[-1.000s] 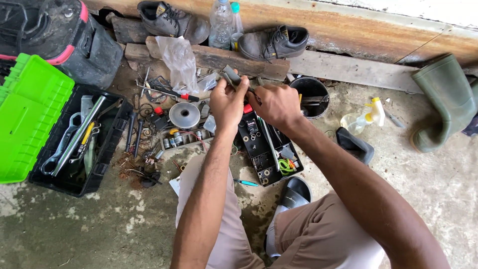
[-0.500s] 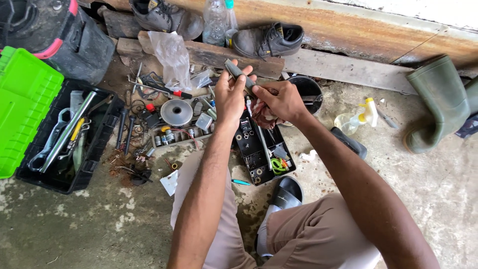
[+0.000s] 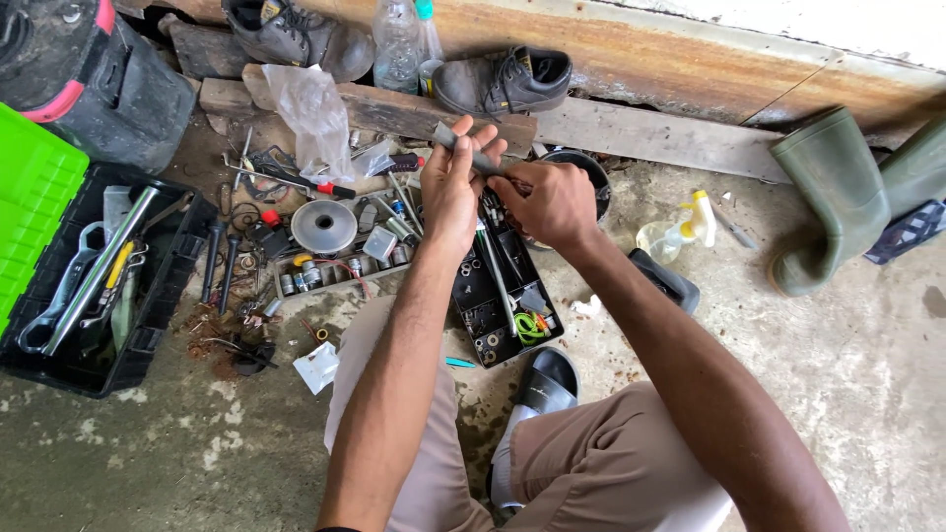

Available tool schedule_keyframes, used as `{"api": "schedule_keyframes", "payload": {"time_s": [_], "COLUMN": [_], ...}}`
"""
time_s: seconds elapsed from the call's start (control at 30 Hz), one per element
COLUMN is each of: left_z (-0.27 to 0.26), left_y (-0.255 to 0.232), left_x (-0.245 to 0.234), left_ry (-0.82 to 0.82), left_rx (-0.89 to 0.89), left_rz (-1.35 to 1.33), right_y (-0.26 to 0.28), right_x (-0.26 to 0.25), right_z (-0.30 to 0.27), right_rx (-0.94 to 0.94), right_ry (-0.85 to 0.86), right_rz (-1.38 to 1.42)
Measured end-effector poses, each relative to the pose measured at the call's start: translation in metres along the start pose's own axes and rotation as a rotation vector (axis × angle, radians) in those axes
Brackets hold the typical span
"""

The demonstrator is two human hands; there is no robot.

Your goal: Repairing small electronic components using a screwdriver while sitting on the floor and organizing parts in a toolbox.

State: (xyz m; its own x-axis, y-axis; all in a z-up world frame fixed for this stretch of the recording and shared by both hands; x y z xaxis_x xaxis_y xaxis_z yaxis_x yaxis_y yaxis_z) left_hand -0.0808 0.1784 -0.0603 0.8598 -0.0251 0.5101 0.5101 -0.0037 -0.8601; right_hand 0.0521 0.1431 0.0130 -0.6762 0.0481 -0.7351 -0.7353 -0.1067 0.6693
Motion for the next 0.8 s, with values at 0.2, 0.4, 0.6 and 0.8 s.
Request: {"api": "schedule_keyframes", "payload": {"time_s": [0.2,0.4,0.6,0.8], "left_z": [0.000,-0.003,0.003,-0.003], "left_y": [-0.011,-0.020,-0.004,-0.013], "left_x": [0.012,0.022,0.020,0.030], "left_ry": [0.142,0.219,0.205,0.140], "left_rx": [0.080,0.057,-0.001,-0.112], "left_rz": [-0.028,-0.120,-0.176,-0.200], "right_y": [-0.014,-0.031,-0.013,-0.030], "right_x": [0.011,0.024,-0.002,0.016], "right_z": [0.001,-0.002,-0.010,-0.005], "right_rx": [0.034,0.172,0.130,0.052], "right_ry": [0.049,0.095,0.062,0.042], "right_rz": [0.325,0.568,0.427,0.398]}}
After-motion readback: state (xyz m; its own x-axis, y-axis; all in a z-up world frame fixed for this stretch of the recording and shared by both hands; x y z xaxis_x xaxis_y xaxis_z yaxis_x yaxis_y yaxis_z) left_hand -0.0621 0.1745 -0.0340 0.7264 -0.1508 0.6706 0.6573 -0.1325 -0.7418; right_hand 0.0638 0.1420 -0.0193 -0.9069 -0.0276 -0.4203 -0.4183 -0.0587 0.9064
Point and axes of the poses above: each hand's wrist, its own z-axis towards the middle knuckle, its own x-axis out of the palm, y = z × x, the point moved 10 cm from there along z, towards the middle knuckle, and after that the axes turned 13 degrees about z, right-handed, at the moved point
